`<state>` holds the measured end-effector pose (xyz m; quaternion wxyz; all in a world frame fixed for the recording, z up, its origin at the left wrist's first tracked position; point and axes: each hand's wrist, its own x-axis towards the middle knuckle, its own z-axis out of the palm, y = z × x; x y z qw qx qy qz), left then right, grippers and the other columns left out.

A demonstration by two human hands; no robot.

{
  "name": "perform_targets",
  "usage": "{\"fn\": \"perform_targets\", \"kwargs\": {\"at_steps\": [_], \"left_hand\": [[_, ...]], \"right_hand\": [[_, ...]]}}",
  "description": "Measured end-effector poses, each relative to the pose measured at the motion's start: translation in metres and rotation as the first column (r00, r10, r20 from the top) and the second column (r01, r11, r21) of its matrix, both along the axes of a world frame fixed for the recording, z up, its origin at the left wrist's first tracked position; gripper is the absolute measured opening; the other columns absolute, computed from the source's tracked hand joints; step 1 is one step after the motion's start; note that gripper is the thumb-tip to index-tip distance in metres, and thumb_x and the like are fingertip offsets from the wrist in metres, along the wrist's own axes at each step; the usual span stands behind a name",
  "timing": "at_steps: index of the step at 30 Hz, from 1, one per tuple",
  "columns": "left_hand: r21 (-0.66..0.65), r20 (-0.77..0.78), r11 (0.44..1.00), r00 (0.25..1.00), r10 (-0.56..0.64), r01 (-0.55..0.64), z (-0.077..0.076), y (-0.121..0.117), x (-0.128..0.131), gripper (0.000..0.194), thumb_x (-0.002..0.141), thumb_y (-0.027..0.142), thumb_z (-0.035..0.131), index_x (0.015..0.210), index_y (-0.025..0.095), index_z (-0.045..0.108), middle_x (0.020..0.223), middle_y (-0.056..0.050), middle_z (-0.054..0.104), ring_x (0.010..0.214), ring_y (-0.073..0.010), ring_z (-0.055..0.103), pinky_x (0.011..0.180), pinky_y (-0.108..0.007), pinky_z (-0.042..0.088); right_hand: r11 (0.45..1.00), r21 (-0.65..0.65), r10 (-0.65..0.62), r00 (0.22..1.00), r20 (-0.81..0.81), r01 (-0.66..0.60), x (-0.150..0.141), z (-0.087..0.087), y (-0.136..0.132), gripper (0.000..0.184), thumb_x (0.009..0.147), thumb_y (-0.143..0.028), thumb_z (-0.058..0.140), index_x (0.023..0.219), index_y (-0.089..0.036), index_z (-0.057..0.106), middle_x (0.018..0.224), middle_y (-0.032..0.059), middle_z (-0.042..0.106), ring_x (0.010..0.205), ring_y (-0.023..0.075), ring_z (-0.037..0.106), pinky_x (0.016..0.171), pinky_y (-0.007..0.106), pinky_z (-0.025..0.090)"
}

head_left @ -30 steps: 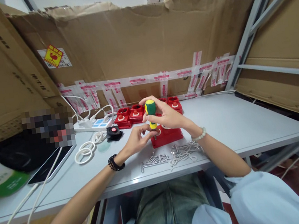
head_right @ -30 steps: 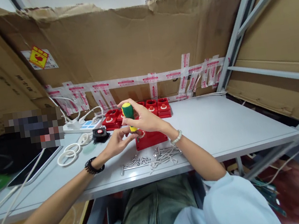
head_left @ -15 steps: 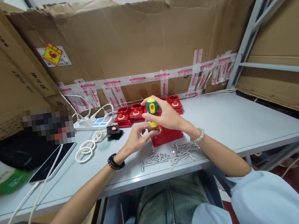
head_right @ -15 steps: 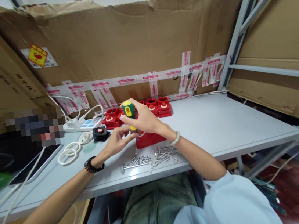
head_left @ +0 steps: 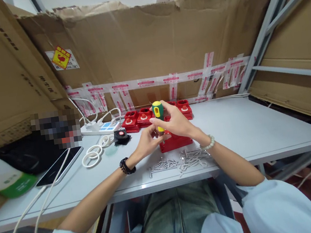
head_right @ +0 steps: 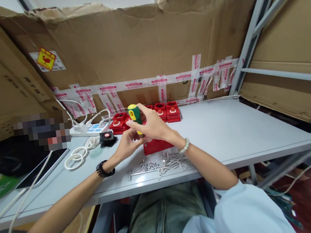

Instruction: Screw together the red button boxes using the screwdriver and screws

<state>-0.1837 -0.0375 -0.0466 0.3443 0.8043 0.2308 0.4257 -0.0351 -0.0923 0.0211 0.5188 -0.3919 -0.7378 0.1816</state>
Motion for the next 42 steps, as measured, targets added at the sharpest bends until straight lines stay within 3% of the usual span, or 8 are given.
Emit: {"fn": "perform_targets", "kwargs": {"at_steps": [4,9,14,18,21,29,34,42], "left_hand": [[0.025,-0.067,0.997,0.995,-0.07,0.072,0.005,0.0,-0.005,0.03,0.082,0.046,0.069,0.087,0.016,0.066,0.079,-0.002,0.067,0.066,-0.0125,0.052,0.06,-0.026,0.037],[0.039,-0.046,0.999,0.999,-0.014,0.016,0.009,-0.002,-0.005,0.032,0.078,0.046,0.074,0.072,0.016,0.063,0.066,0.001,0.062,0.062,-0.0115,0.049,0.059,-0.025,0.036],[0.036,-0.068,0.996,0.994,-0.084,0.086,0.008,-0.002,-0.003,0.029,0.083,0.043,0.069,0.091,0.016,0.065,0.081,-0.002,0.068,0.069,-0.0127,0.054,0.061,-0.025,0.038],[0.056,-0.08,0.997,0.996,-0.042,0.046,0.009,-0.005,-0.002,0.027,0.083,0.041,0.07,0.073,0.016,0.063,0.069,0.001,0.065,0.064,-0.0116,0.053,0.06,-0.025,0.036],[0.055,-0.032,0.998,0.999,-0.015,0.017,0.009,-0.005,0.0,0.029,0.078,0.042,0.074,0.077,0.017,0.058,0.068,0.003,0.06,0.062,-0.0108,0.05,0.057,-0.024,0.036],[0.21,-0.303,0.963,0.948,-0.098,0.167,0.009,-0.002,-0.02,0.016,0.084,0.034,0.066,0.087,0.018,0.066,0.08,-0.002,0.065,0.071,-0.0139,0.054,0.067,-0.026,0.042],[0.175,-0.314,0.965,0.94,-0.135,0.198,0.009,-0.001,-0.019,0.022,0.088,0.038,0.061,0.078,0.018,0.063,0.079,-0.003,0.066,0.071,-0.0154,0.056,0.07,-0.029,0.045],[0.116,-0.309,0.978,0.942,-0.133,0.176,0.004,0.0,-0.014,0.03,0.09,0.043,0.06,0.075,0.017,0.056,0.07,0.0,0.06,0.064,-0.0138,0.053,0.066,-0.027,0.044]], "right_hand": [[0.999,0.01,-0.034,0.999,0.012,0.034,0.002,-0.001,0.001,0.028,0.082,-0.038,0.067,0.1,-0.018,0.058,0.088,0.0026,0.064,0.077,0.0157,0.059,0.077,0.036,0.052],[1.0,0.01,-0.022,1.0,0.0,0.022,0.002,0.001,-0.001,0.029,0.082,-0.038,0.068,0.101,-0.019,0.058,0.086,0.0016,0.064,0.076,0.0153,0.058,0.075,0.035,0.051],[0.999,0.027,-0.047,0.999,-0.011,0.047,0.003,0.003,-0.003,0.028,0.081,-0.037,0.069,0.1,-0.019,0.059,0.08,-0.0012,0.062,0.071,0.0134,0.056,0.072,0.032,0.048],[0.997,0.036,-0.074,0.997,-0.002,0.074,0.005,0.002,-0.003,0.03,0.081,-0.039,0.069,0.102,-0.019,0.058,0.079,-0.0019,0.06,0.07,0.0125,0.054,0.07,0.031,0.046],[0.994,0.037,-0.104,0.994,0.025,0.103,0.005,0.003,-0.004,0.028,0.081,-0.04,0.069,0.096,-0.02,0.057,0.078,-0.0021,0.059,0.069,0.0126,0.052,0.069,0.031,0.045],[0.982,0.04,-0.186,0.98,0.075,0.183,0.011,0.003,-0.003,0.035,0.082,-0.052,0.066,0.083,-0.021,0.05,0.074,-0.0021,0.058,0.063,0.0119,0.049,0.06,0.03,0.041],[0.986,0.0,-0.166,0.98,0.108,0.167,0.015,0.002,-0.002,0.036,0.082,-0.052,0.065,0.088,-0.021,0.049,0.07,-0.0036,0.057,0.057,0.011,0.049,0.054,0.029,0.041],[0.999,0.052,0.018,0.999,-0.045,-0.016,0.012,0.005,-0.003,0.044,0.085,-0.034,0.065,0.124,-0.021,0.048,0.105,0.0041,0.065,0.095,0.0171,0.065,0.087,0.035,0.054]]}}
